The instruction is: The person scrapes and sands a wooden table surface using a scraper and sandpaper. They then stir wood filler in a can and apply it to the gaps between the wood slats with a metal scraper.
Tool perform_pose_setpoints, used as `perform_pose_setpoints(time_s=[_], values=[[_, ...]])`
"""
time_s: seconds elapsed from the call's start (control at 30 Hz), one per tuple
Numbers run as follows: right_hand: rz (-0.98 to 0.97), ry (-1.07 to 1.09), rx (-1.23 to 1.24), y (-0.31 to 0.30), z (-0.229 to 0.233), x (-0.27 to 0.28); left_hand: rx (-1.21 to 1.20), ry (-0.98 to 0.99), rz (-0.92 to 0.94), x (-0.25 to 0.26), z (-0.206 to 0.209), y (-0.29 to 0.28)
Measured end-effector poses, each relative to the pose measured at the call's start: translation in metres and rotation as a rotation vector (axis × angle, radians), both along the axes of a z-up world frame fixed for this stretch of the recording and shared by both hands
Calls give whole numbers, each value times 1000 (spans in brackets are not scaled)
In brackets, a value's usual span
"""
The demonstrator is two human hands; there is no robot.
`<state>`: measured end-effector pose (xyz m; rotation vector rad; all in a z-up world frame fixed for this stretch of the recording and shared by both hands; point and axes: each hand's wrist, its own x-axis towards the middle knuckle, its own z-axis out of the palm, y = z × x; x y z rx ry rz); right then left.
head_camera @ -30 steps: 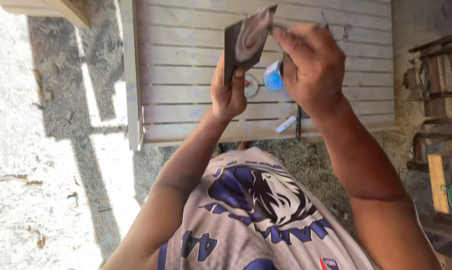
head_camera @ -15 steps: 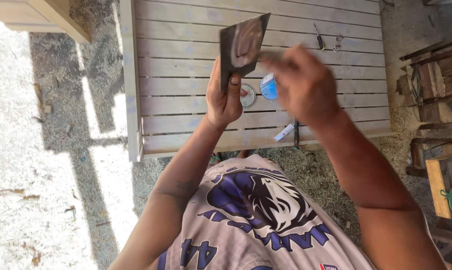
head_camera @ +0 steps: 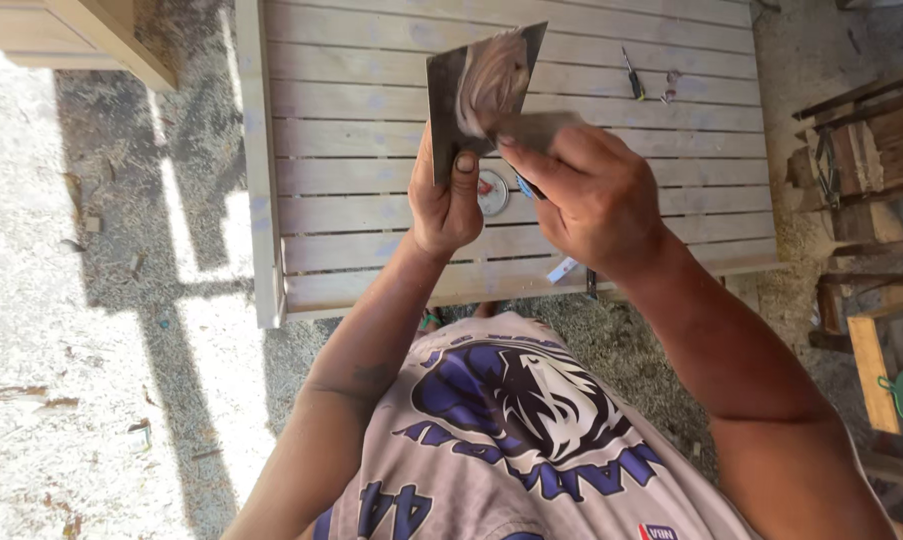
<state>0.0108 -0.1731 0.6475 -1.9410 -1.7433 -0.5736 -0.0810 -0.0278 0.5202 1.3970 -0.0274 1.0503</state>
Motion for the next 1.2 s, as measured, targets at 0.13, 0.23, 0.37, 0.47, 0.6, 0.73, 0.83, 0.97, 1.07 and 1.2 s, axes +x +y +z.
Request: perform_pose_setpoints(time_s=[0.13, 0.23, 0.37, 0.47, 0.6, 0.73, 0.83, 0.97, 1.07, 1.2], values=[[-86, 16, 46, 3, 0, 13, 61, 47, 13, -4, -10, 0], [-5, 35, 76, -1, -5, -2, 97, 2, 42, 6, -12, 0], [-107, -17, -45, -1, 4, 4, 202, -66, 106, 9, -5, 4], [-58, 17, 70, 2, 7, 14, 73, 47, 36, 0, -3, -4], [-8, -16, -16, -2, 12, -5, 125, -7, 63, 6, 0, 1], [-44, -9, -5, -2, 13, 8, -6, 101, -36, 0, -8, -2], [41, 8, 15, -5, 5, -7, -20, 67, 22, 6, -4, -6], [-107, -95, -80, -2, 9, 10, 117, -79, 94, 5, -6, -1], [-87, -40, 92, 5, 5, 14, -21, 81, 45, 4, -13, -5], [-25, -32, 12, -1, 8, -6, 119, -122, 164, 6, -6, -2]])
